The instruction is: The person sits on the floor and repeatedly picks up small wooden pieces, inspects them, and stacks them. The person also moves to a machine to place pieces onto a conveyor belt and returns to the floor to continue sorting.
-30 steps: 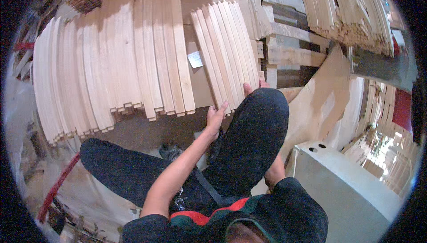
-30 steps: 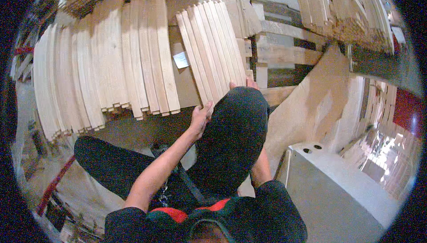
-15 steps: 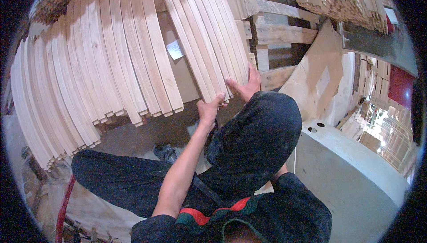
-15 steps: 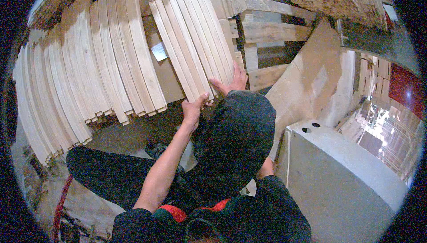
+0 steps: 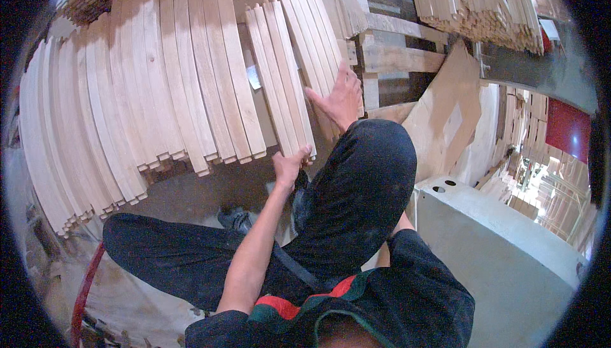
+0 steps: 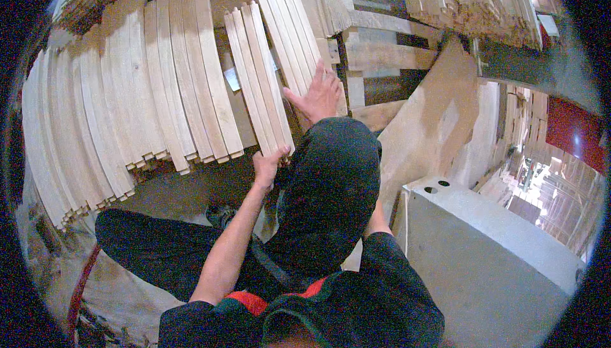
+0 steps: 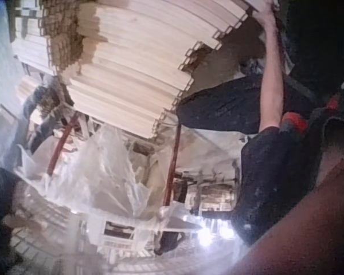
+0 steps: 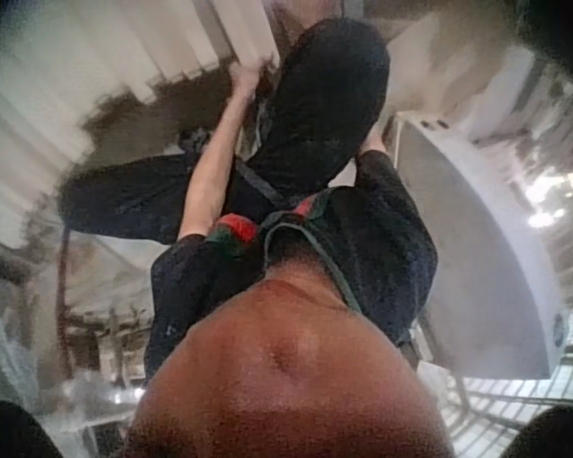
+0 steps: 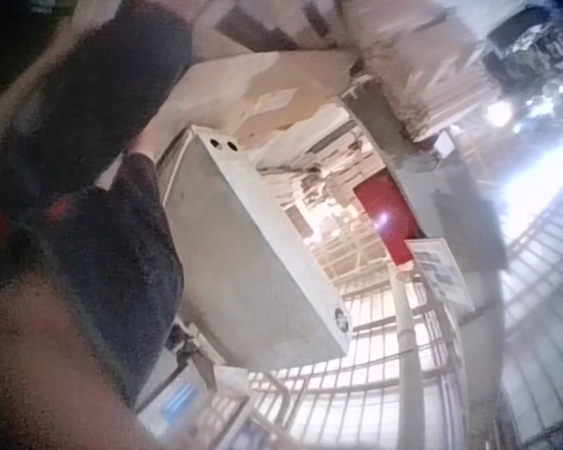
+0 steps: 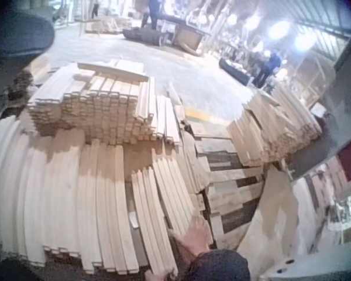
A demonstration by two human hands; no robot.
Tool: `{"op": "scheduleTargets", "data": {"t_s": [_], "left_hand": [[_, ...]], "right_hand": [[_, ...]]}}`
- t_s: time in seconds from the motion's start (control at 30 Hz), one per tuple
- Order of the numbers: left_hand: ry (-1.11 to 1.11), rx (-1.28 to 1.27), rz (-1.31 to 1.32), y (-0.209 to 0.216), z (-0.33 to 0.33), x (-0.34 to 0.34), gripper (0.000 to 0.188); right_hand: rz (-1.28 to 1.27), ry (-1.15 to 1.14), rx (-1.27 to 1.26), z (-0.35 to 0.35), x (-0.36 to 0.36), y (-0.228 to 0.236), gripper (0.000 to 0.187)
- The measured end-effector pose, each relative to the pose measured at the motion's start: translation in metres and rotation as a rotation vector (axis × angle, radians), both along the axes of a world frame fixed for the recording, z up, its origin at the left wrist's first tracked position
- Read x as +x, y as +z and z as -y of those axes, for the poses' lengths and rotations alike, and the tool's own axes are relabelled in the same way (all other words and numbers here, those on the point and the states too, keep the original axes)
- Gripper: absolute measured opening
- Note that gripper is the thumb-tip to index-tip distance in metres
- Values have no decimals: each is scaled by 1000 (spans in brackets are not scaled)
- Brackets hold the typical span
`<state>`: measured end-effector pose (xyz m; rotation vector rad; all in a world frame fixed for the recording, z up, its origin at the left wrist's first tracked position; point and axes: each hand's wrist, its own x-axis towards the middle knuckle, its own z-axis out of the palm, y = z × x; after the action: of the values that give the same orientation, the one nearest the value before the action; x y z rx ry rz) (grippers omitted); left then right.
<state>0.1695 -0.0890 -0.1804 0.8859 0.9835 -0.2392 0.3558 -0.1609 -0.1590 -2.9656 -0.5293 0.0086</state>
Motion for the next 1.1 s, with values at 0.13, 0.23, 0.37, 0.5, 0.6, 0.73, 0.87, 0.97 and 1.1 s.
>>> {"op": "scheduleTargets", "data": {"t_s": [0.13, 0.23, 0.37, 0.5, 0.6, 0.73, 0.87, 0.97, 1.1], "left_hand": [[-86, 419, -183, 5, 14, -8, 78], [-197, 536, -204, 24, 33, -28, 101], [-287, 442, -32, 59, 0, -34, 81], [-491, 973, 139, 97, -29, -6, 70], [-365, 1239, 133, 84, -36, 48, 88], [-383, 1275, -213, 57, -44, 125, 112], [-414, 1138, -366, 37, -48, 147, 111], [-394, 1156, -420, 31, -45, 152, 103], [-260, 1107, -248, 70, -55, 134, 91]], "right_hand": [[-22, -25, 19, -48, 22, 0, 111], [2, -52, 12, -42, 26, -5, 110], [107, 19, 160, -33, 33, -19, 108], [101, 30, 322, -21, 42, 1, 98], [-58, 33, 613, 10, 58, 24, 94], [-358, 0, 879, 55, 63, 111, 97], [-388, 27, 939, 67, 39, 219, 109], [-341, 31, 959, 84, 10, 274, 112], [-438, -48, 1026, 89, -32, 346, 114]]}}
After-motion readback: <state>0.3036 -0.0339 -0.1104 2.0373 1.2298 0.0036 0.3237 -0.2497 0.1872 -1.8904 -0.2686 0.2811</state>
